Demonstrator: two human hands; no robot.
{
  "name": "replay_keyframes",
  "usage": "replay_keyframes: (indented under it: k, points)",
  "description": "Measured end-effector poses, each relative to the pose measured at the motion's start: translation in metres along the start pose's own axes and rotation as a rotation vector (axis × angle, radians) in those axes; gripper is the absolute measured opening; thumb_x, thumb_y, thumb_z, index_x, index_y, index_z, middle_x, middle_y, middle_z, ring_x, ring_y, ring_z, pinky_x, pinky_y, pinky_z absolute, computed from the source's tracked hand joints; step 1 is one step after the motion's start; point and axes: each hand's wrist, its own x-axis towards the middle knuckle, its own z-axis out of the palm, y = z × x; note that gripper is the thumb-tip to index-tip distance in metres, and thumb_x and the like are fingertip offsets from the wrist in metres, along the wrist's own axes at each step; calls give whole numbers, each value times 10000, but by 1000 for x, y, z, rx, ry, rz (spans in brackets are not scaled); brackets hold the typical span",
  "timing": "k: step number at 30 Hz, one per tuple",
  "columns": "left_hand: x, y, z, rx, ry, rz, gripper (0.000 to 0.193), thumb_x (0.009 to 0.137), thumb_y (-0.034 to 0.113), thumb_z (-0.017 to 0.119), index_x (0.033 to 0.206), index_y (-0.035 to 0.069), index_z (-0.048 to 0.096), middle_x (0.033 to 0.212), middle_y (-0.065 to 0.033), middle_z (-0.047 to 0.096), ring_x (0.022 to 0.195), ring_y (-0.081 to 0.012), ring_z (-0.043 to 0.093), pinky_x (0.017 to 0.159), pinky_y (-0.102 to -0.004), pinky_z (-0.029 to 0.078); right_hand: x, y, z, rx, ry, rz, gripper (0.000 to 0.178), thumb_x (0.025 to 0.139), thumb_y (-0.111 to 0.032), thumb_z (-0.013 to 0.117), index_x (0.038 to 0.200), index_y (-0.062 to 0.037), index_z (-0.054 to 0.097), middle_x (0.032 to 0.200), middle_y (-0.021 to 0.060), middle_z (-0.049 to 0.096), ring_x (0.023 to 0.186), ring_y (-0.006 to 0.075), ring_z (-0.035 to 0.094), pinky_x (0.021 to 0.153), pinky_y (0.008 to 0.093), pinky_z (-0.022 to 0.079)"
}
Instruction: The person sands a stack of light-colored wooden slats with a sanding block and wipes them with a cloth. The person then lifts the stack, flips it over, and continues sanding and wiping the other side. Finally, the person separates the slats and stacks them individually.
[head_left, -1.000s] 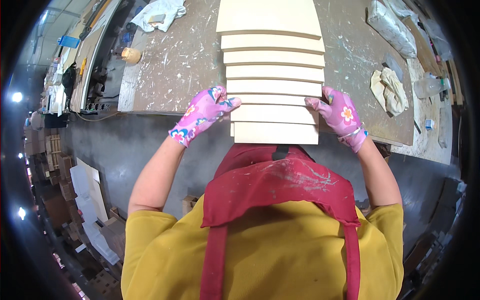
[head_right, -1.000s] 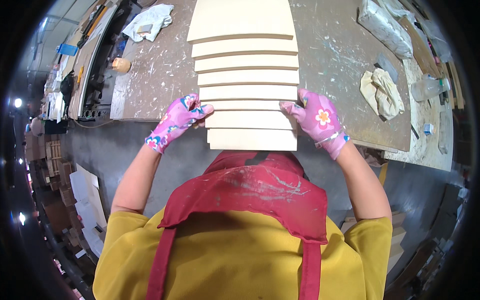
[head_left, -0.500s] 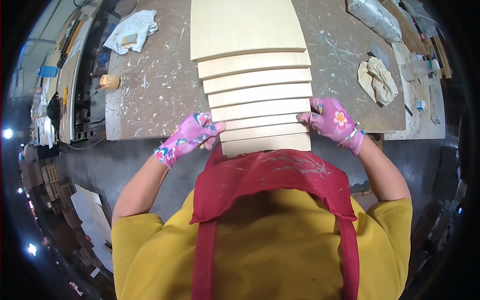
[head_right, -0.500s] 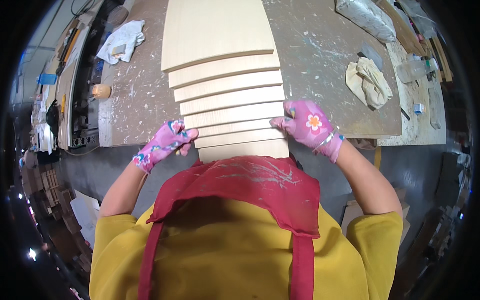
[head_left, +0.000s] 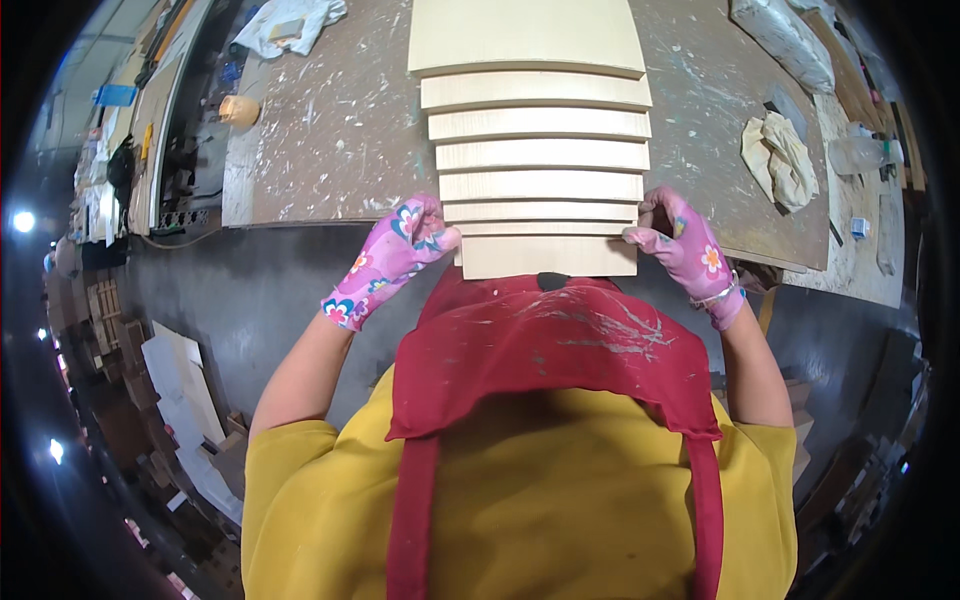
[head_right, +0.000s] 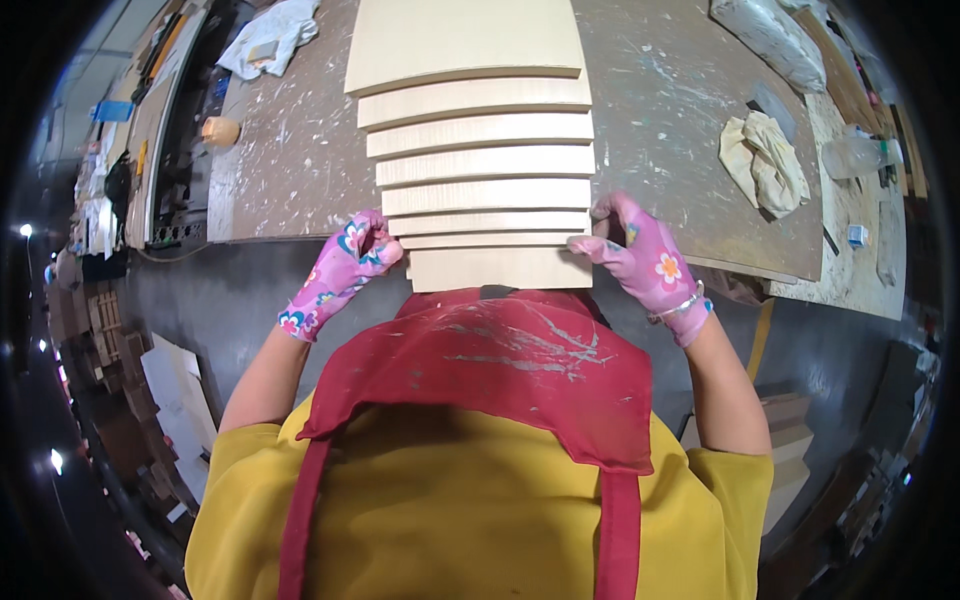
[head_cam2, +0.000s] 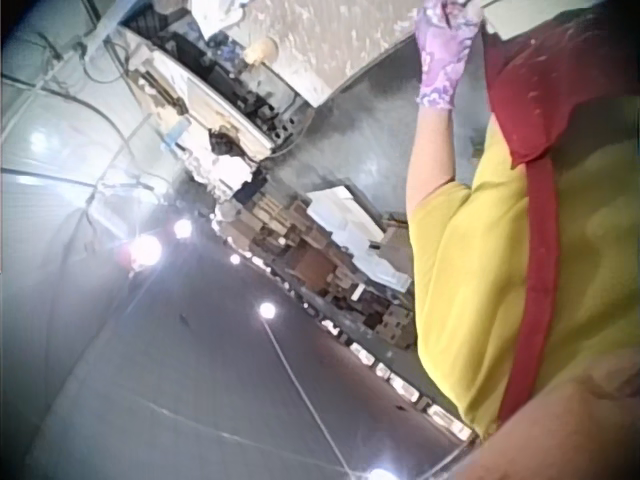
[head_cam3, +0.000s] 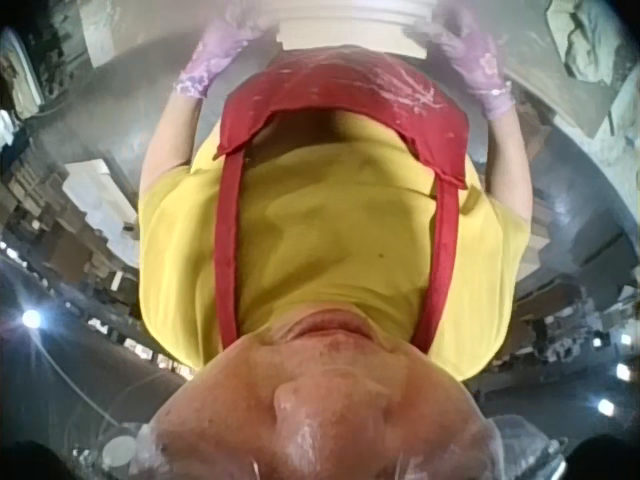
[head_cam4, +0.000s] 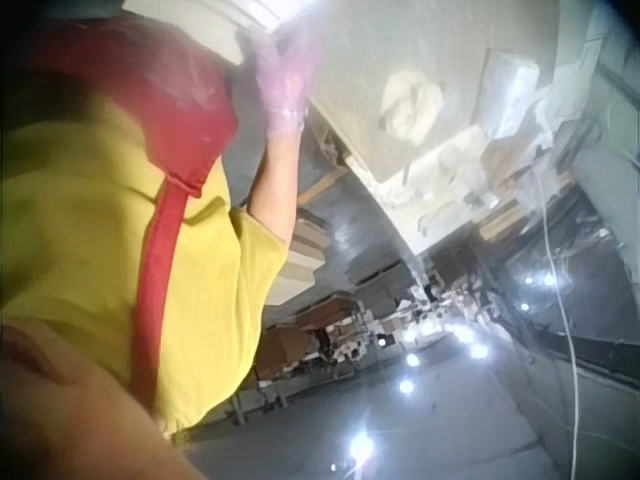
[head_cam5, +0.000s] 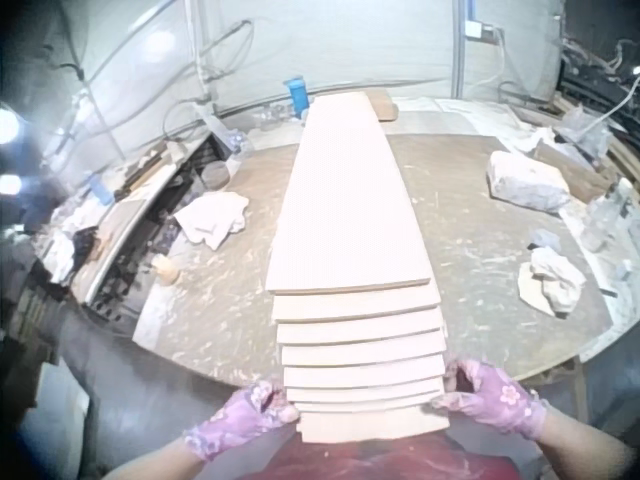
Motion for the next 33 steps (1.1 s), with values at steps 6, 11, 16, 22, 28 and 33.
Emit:
replay_keyframes:
  k: [6,11,16,22,28,33]
  points:
    - [-3,-3,17,99,152,96,380,908,347,690,971,-12,580,795,-100,573,760,-173,533,711,-339,456,-1,14,18,-254,94,-203,452,892,-433,682,1018,-9,592,839,229,645,759,400,655,665,459,502]
    - [2,-13,23,178,225,151,395,926,368,657,900,-10,545,790,-163,585,721,-272,554,690,-389,454,5,11,15,-460,78,-272,374,929,-402,638,945,-31,590,746,221,632,699,423,635,598,492,482]
    - [5,-1,24,243,240,191,402,938,376,646,905,-13,552,762,-169,579,719,-283,571,677,-391,456,9,22,16,-425,67,-270,341,951,-377,613,932,-37,594,730,225,628,670,427,620,581,502,476]
    - [-24,-22,23,276,74,291,911,805,307,804,1519,47,301,1457,-175,389,1334,-282,431,1103,-370,367,-26,15,10,-391,-118,-168,893,805,-669,654,1355,0,436,1129,275,642,903,432,679,760,481,548]
    - [-19,-29,53,241,33,314,912,778,342,792,1498,43,319,1528,-223,345,1405,-398,337,1140,-409,342,-32,40,40,-121,-107,-72,844,857,-556,666,1426,-7,371,1147,279,633,902,412,680,722,462,551]
    - [-25,-8,60,6,115,220,775,808,118,779,1468,35,381,1190,-97,670,1012,-165,647,893,-282,512,-27,40,47,-211,-16,-218,806,871,-518,668,1411,8,383,1045,270,666,787,394,694,649,451,548]
